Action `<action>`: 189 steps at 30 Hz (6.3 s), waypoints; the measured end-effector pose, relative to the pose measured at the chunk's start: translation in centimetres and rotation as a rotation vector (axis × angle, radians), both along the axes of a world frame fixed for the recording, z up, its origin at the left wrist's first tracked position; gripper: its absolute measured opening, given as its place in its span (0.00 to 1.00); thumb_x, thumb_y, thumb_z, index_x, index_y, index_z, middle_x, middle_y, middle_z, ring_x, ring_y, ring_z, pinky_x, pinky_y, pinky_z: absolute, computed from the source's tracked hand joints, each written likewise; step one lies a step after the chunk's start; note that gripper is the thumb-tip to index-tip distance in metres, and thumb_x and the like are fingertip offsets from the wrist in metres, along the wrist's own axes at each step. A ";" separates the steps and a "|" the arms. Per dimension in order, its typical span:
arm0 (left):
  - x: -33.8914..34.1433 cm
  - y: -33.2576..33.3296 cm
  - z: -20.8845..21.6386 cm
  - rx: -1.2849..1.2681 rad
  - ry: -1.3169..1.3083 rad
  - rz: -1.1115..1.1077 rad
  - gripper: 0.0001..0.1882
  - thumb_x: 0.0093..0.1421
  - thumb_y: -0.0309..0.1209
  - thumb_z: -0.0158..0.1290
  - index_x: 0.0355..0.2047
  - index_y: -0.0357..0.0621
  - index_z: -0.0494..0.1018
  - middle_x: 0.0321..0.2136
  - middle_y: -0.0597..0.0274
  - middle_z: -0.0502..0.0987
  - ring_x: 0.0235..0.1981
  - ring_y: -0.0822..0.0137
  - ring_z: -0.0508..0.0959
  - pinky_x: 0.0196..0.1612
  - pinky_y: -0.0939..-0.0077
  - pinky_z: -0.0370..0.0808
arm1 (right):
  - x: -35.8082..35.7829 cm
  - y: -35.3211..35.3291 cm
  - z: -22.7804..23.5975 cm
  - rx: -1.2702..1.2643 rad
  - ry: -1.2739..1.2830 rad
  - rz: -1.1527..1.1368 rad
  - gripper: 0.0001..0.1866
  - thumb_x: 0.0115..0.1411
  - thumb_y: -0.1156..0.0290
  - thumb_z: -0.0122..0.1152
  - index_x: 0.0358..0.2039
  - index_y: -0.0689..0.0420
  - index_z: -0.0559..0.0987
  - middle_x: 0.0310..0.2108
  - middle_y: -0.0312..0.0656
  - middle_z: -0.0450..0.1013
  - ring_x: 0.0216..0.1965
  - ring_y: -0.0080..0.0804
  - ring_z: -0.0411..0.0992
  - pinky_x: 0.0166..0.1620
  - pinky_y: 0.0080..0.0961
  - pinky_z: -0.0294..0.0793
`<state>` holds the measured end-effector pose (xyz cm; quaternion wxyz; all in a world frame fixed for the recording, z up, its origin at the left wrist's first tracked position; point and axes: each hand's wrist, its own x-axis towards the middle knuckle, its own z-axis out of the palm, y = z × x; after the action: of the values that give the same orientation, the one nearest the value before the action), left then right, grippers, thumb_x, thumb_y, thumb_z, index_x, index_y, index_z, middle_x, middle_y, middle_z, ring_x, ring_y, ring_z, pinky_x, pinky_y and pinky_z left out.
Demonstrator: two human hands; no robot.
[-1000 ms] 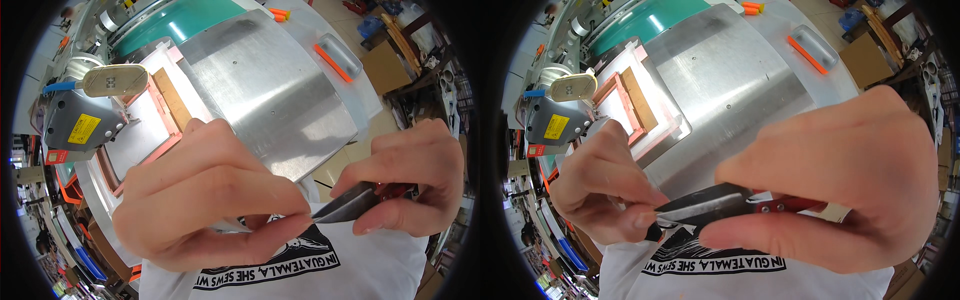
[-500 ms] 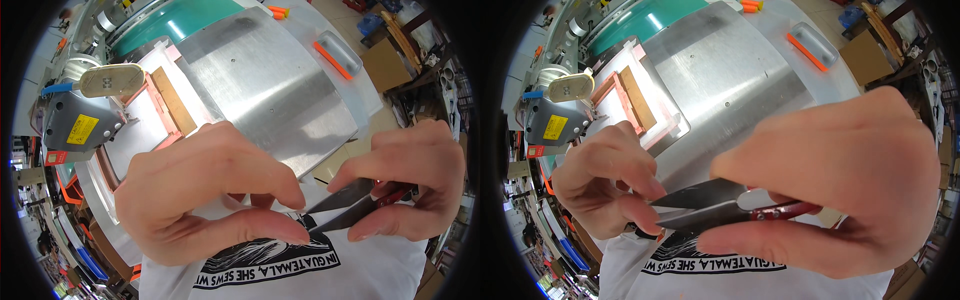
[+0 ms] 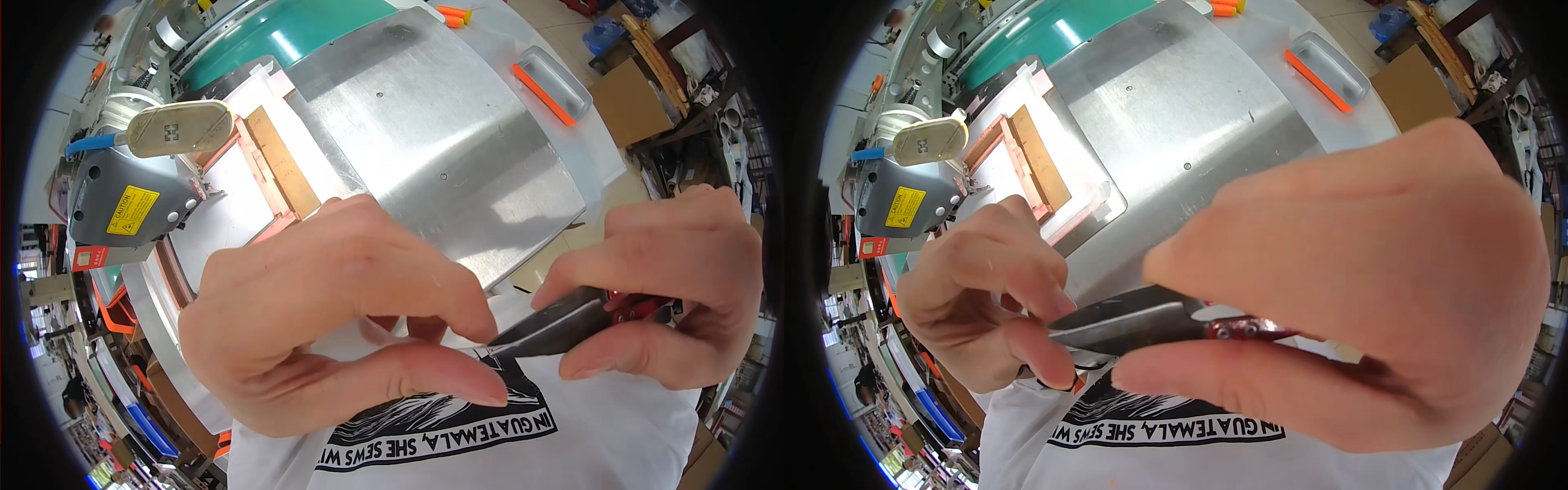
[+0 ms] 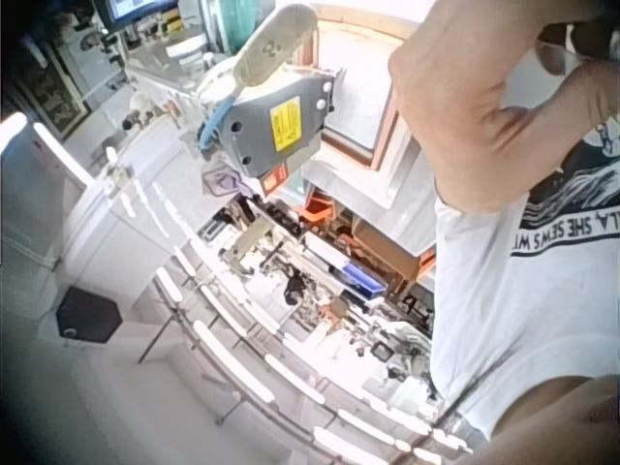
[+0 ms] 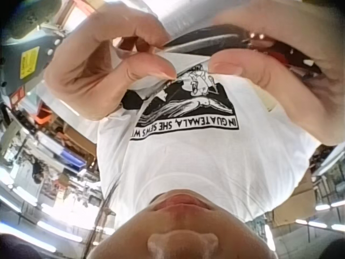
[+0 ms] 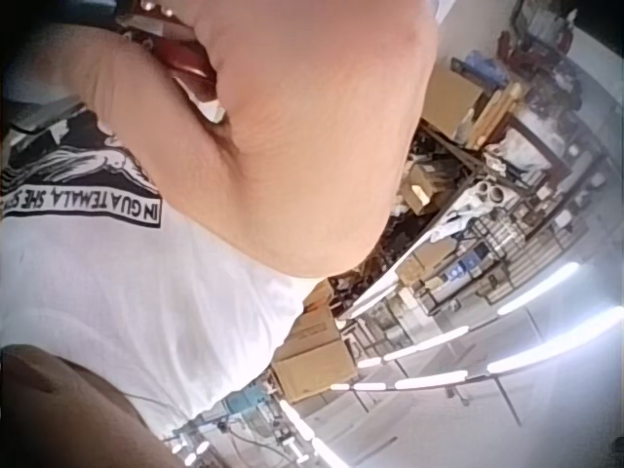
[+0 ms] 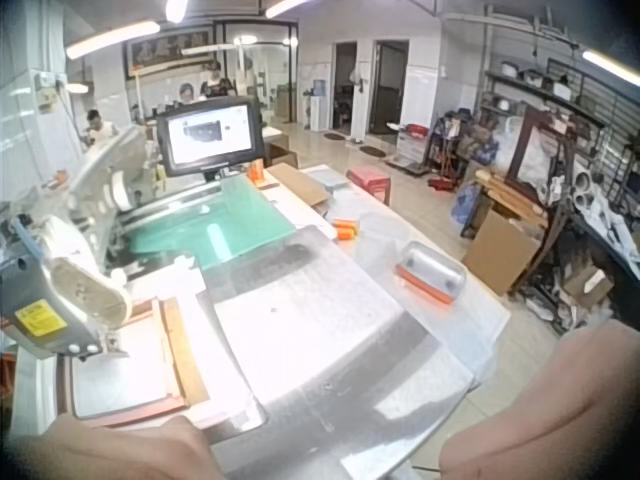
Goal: The recorder trims orange padding with pliers, fits it into a silver metallic tray, and subsequently trims a plastic film sheet with scissors.
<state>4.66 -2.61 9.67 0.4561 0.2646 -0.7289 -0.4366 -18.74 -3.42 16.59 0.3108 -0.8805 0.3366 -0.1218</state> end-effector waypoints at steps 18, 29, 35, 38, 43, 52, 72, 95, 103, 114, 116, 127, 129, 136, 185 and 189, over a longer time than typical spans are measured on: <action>-0.2 -0.3 -0.2 0.178 0.106 -0.013 0.25 0.41 0.46 0.68 0.27 0.34 0.74 0.21 0.63 0.74 0.19 0.77 0.66 0.22 0.82 0.56 | -1.4 -0.9 -2.2 0.349 -0.344 -0.188 0.18 0.44 0.69 0.69 0.32 0.64 0.74 0.13 0.28 0.64 0.13 0.09 0.51 0.19 0.13 0.48; 3.5 -0.1 1.6 0.101 0.128 0.109 0.15 0.39 0.28 0.67 0.22 0.33 0.72 0.16 0.59 0.73 0.15 0.77 0.65 0.19 0.81 0.54 | -1.1 0.6 -1.1 0.384 -0.646 -0.534 0.13 0.46 0.67 0.68 0.20 0.60 0.72 0.15 0.35 0.69 0.15 0.13 0.60 0.19 0.13 0.53; 2.1 0.7 2.1 0.214 0.317 0.198 0.12 0.49 0.31 0.60 0.24 0.32 0.72 0.17 0.56 0.73 0.14 0.75 0.66 0.19 0.81 0.57 | -1.1 0.9 -1.4 0.451 -0.730 -0.540 0.09 0.46 0.72 0.66 0.22 0.61 0.73 0.16 0.36 0.70 0.17 0.15 0.62 0.20 0.14 0.55; 1.0 0.5 1.9 0.211 0.362 0.116 0.14 0.54 0.32 0.54 0.29 0.29 0.74 0.19 0.53 0.76 0.17 0.70 0.73 0.23 0.80 0.66 | -0.4 1.1 -1.3 0.496 -0.739 -0.541 0.09 0.46 0.73 0.66 0.22 0.61 0.73 0.17 0.37 0.70 0.17 0.15 0.61 0.22 0.14 0.55; 2.0 1.0 2.5 0.284 0.190 0.026 0.15 0.58 0.30 0.49 0.32 0.26 0.76 0.22 0.48 0.79 0.23 0.64 0.79 0.30 0.78 0.75 | 0.2 0.6 -1.6 0.406 -0.649 -0.462 0.24 0.48 0.53 0.66 0.26 0.63 0.71 0.15 0.32 0.65 0.13 0.12 0.55 0.18 0.11 0.50; 1.4 0.3 1.3 0.125 0.285 -0.157 0.07 0.48 0.20 0.56 0.25 0.24 0.76 0.20 0.45 0.78 0.18 0.65 0.78 0.19 0.82 0.73 | 0.5 -3.7 0.0 0.050 -0.379 0.216 0.31 0.40 0.50 0.74 0.30 0.69 0.77 0.19 0.39 0.73 0.12 0.16 0.58 0.14 0.13 0.51; 1.5 -0.2 1.0 0.123 0.359 -0.191 0.10 0.41 0.18 0.64 0.25 0.28 0.76 0.18 0.51 0.77 0.16 0.67 0.77 0.18 0.85 0.69 | 3.3 -2.8 -4.8 -0.197 -0.682 0.288 0.27 0.41 0.56 0.75 0.29 0.68 0.78 0.18 0.42 0.74 0.09 0.18 0.60 0.11 0.15 0.53; -0.3 -1.2 -0.6 1.006 0.622 -0.496 0.14 0.63 0.37 0.46 0.31 0.36 0.70 0.18 0.67 0.69 0.07 0.85 0.56 0.10 0.89 0.48 | 5.0 -5.5 2.1 -0.548 -0.085 0.437 0.27 0.39 0.54 0.72 0.29 0.67 0.77 0.15 0.36 0.69 0.11 0.21 0.59 0.13 0.19 0.52; -1.3 -1.0 -2.8 0.924 0.643 -0.593 0.15 0.61 0.38 0.52 0.36 0.36 0.72 0.20 0.67 0.72 0.11 0.82 0.64 0.12 0.87 0.55 | 6.1 -6.6 2.9 -0.309 -0.009 0.505 0.24 0.40 0.56 0.73 0.27 0.65 0.78 0.14 0.36 0.68 0.10 0.21 0.60 0.13 0.18 0.52; -1.1 -1.2 -2.8 0.984 0.585 -0.629 0.13 0.60 0.35 0.53 0.36 0.36 0.73 0.15 0.67 0.72 0.12 0.81 0.67 0.13 0.87 0.59 | 6.3 -7.0 3.6 -0.096 0.072 0.516 0.20 0.41 0.60 0.74 0.24 0.63 0.79 0.12 0.37 0.67 0.10 0.21 0.62 0.13 0.16 0.53; -1.2 -1.2 -3.0 0.924 0.573 -0.629 0.13 0.60 0.35 0.53 0.35 0.36 0.73 0.15 0.67 0.72 0.12 0.81 0.68 0.14 0.87 0.60 | 6.0 -7.0 3.6 -0.081 0.076 0.512 0.19 0.41 0.61 0.74 0.24 0.63 0.79 0.12 0.37 0.68 0.10 0.21 0.62 0.13 0.17 0.53; -0.2 -1.6 -1.1 0.884 0.423 -0.521 0.10 0.61 0.30 0.48 0.34 0.34 0.74 0.11 0.72 0.70 0.08 0.84 0.63 0.11 0.87 0.55 | 7.0 -5.7 3.9 -0.106 0.004 0.479 0.16 0.43 0.65 0.73 0.27 0.63 0.80 0.17 0.39 0.74 0.11 0.22 0.68 0.13 0.14 0.59; -0.3 -1.6 -1.6 0.894 0.420 -0.539 0.10 0.61 0.30 0.48 0.34 0.34 0.74 0.09 0.73 0.69 0.07 0.85 0.61 0.10 0.87 0.53 | 6.6 -5.6 3.7 -0.097 -0.007 0.479 0.16 0.42 0.66 0.74 0.27 0.63 0.80 0.17 0.39 0.74 0.11 0.22 0.68 0.13 0.14 0.60; -0.4 -1.4 -1.1 0.954 0.374 -0.479 0.10 0.61 0.31 0.48 0.33 0.35 0.74 0.09 0.74 0.68 0.07 0.86 0.60 0.10 0.87 0.51 | 5.4 -6.0 3.2 -0.058 0.033 0.492 0.16 0.41 0.66 0.75 0.26 0.63 0.79 0.17 0.40 0.74 0.11 0.24 0.69 0.13 0.14 0.61; -0.3 -2.2 -3.0 0.816 -0.014 -0.289 0.22 0.54 0.37 0.58 0.40 0.35 0.63 0.25 0.64 0.70 0.19 0.80 0.68 0.18 0.83 0.64 | 7.2 -4.4 3.8 0.273 0.138 0.285 0.14 0.42 0.76 0.68 0.33 0.61 0.79 0.17 0.35 0.70 0.18 0.17 0.66 0.23 0.14 0.65; -0.5 -1.9 -2.7 0.644 0.077 -0.322 0.09 0.52 0.29 0.50 0.22 0.35 0.70 0.12 0.67 0.69 0.09 0.78 0.67 0.12 0.83 0.60 | 7.5 -3.5 3.8 0.251 0.256 0.171 0.15 0.36 0.74 0.70 0.28 0.61 0.80 0.15 0.33 0.68 0.18 0.15 0.66 0.25 0.12 0.66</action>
<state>4.19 -4.51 7.00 0.3018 0.2599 -0.5686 -0.7198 -11.19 -6.91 20.39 0.3820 -0.8685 0.3100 0.0610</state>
